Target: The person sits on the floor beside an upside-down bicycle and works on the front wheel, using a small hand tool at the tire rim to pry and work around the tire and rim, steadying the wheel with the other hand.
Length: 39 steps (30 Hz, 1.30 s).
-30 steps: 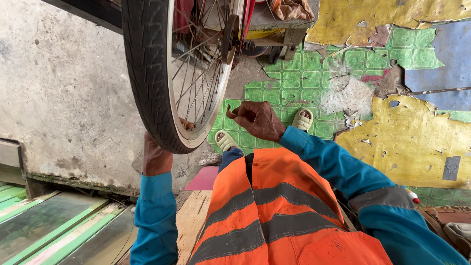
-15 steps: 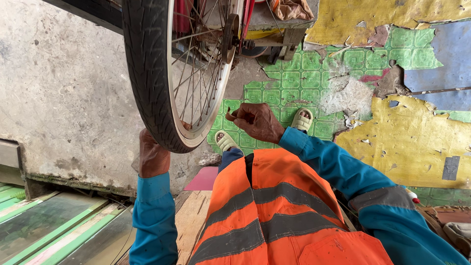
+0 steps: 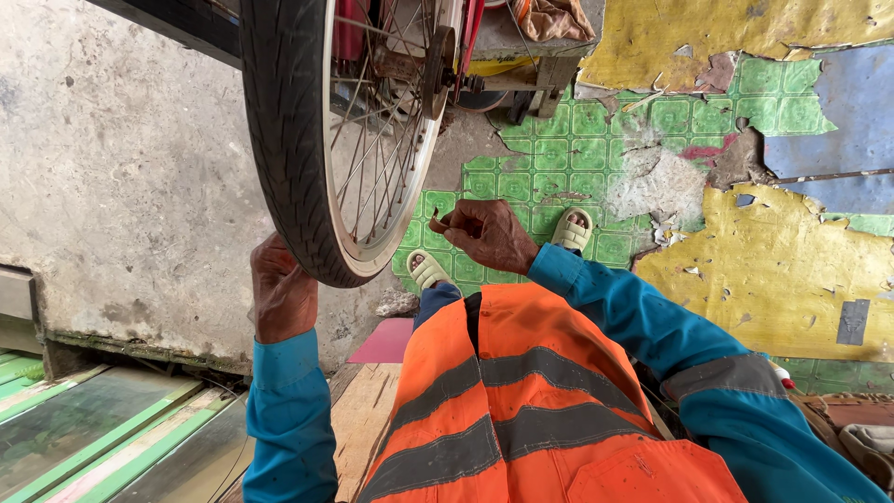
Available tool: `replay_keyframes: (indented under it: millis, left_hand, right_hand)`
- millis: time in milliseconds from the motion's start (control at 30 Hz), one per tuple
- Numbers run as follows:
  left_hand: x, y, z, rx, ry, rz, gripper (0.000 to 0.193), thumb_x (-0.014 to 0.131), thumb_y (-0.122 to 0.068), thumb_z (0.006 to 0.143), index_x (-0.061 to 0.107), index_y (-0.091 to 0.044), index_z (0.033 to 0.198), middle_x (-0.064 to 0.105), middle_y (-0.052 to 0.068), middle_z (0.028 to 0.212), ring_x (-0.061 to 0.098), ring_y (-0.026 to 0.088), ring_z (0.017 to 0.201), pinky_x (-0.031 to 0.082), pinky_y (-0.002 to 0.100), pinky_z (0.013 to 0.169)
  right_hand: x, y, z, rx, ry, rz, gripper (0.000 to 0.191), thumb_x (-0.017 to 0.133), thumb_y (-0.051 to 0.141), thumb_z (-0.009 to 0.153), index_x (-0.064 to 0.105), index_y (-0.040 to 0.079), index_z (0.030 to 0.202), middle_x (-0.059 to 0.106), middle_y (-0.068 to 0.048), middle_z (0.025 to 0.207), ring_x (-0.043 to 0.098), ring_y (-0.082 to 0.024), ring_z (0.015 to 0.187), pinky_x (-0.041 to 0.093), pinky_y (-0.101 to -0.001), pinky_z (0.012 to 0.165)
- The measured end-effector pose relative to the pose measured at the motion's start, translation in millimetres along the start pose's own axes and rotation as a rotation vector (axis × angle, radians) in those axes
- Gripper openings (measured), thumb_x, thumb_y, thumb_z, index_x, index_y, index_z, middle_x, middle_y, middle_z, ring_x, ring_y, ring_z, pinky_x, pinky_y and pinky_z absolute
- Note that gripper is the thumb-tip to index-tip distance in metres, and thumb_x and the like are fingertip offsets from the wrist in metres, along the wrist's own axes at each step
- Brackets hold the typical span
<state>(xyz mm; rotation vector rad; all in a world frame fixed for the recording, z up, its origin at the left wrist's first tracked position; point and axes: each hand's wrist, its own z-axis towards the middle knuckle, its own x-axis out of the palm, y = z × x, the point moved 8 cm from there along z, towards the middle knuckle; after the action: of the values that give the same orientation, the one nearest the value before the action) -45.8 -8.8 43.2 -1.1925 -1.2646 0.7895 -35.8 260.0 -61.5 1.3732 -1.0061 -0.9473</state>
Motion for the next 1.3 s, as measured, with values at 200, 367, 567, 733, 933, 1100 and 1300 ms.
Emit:
replay_keyframes:
  millis: [200, 367, 567, 733, 933, 1100, 1300]
  left_hand:
    - [12.4, -13.5, 1.5, 0.010, 0.011, -0.054, 0.023, 0.077, -0.010, 0.102, 0.073, -0.002, 0.124, 0.075, 0.006, 0.122, 0.070, 0.017, 0.110, 0.059, 0.036, 0.096]
    - [19.8, -24.4, 2.9, 0.055, 0.031, -0.068, 0.029, 0.076, -0.007, 0.100, 0.071, -0.002, 0.128, 0.075, 0.007, 0.124, 0.071, 0.018, 0.113, 0.061, 0.038, 0.099]
    - [19.6, -29.4, 0.0, 0.019, -0.025, -0.068, 0.029, 0.074, -0.003, 0.103, 0.071, 0.002, 0.131, 0.075, 0.009, 0.120, 0.070, 0.016, 0.106, 0.059, 0.033, 0.089]
    - [25.9, -39.4, 0.7, 0.021, -0.012, -0.081, 0.022, 0.071, -0.004, 0.103, 0.069, 0.004, 0.124, 0.075, 0.010, 0.116, 0.072, 0.017, 0.104, 0.061, 0.034, 0.090]
    - [32.9, -51.3, 0.8, 0.023, -0.029, -0.096, 0.022, 0.069, -0.008, 0.107, 0.067, 0.005, 0.125, 0.075, 0.011, 0.108, 0.071, 0.016, 0.096, 0.059, 0.033, 0.088]
    - [39.4, -61.5, 3.2, 0.041, -0.009, -0.152, 0.025, 0.070, -0.013, 0.110, 0.065, 0.006, 0.125, 0.074, 0.011, 0.108, 0.070, 0.015, 0.096, 0.057, 0.031, 0.087]
    - [53.1, -80.6, 5.2, 0.086, 0.019, -0.084, 0.040, 0.081, -0.009, 0.099, 0.062, 0.005, 0.132, 0.073, 0.013, 0.119, 0.071, 0.017, 0.108, 0.057, 0.031, 0.099]
  right_hand:
    - [0.6, -4.6, -2.6, 0.021, -0.003, -0.049, 0.017, 0.073, 0.001, 0.094, 0.061, 0.001, 0.082, 0.063, -0.007, 0.071, 0.062, -0.008, 0.070, 0.046, -0.0287, 0.054]
    - [1.0, -2.4, -3.3, -0.028, -0.015, 0.026, 0.014, 0.071, 0.002, 0.093, 0.060, 0.003, 0.083, 0.067, -0.005, 0.076, 0.070, -0.003, 0.083, 0.050, -0.0276, 0.055]
    - [-0.2, -6.1, -4.3, 0.013, -0.032, -0.094, 0.014, 0.073, 0.005, 0.091, 0.061, 0.003, 0.082, 0.063, -0.006, 0.068, 0.056, -0.006, 0.062, 0.048, -0.0287, 0.054]
    - [1.7, -2.9, -5.4, -0.024, 0.006, 0.008, 0.015, 0.071, 0.004, 0.094, 0.061, 0.003, 0.083, 0.067, -0.006, 0.074, 0.069, -0.005, 0.083, 0.052, -0.0281, 0.057]
    - [2.7, -9.4, -4.8, 0.073, 0.020, 0.008, 0.019, 0.071, 0.002, 0.094, 0.059, 0.000, 0.080, 0.072, -0.012, 0.087, 0.071, -0.021, 0.098, 0.056, -0.0320, 0.062]
    - [4.3, -7.7, -2.6, 0.040, 0.033, 0.081, 0.018, 0.069, 0.002, 0.094, 0.058, 0.001, 0.080, 0.074, -0.013, 0.094, 0.075, -0.021, 0.114, 0.063, -0.0319, 0.068]
    - [0.8, -9.9, -0.4, 0.032, 0.013, -0.023, 0.019, 0.072, 0.004, 0.094, 0.060, 0.002, 0.080, 0.072, -0.011, 0.083, 0.069, -0.013, 0.076, 0.051, -0.0309, 0.055]
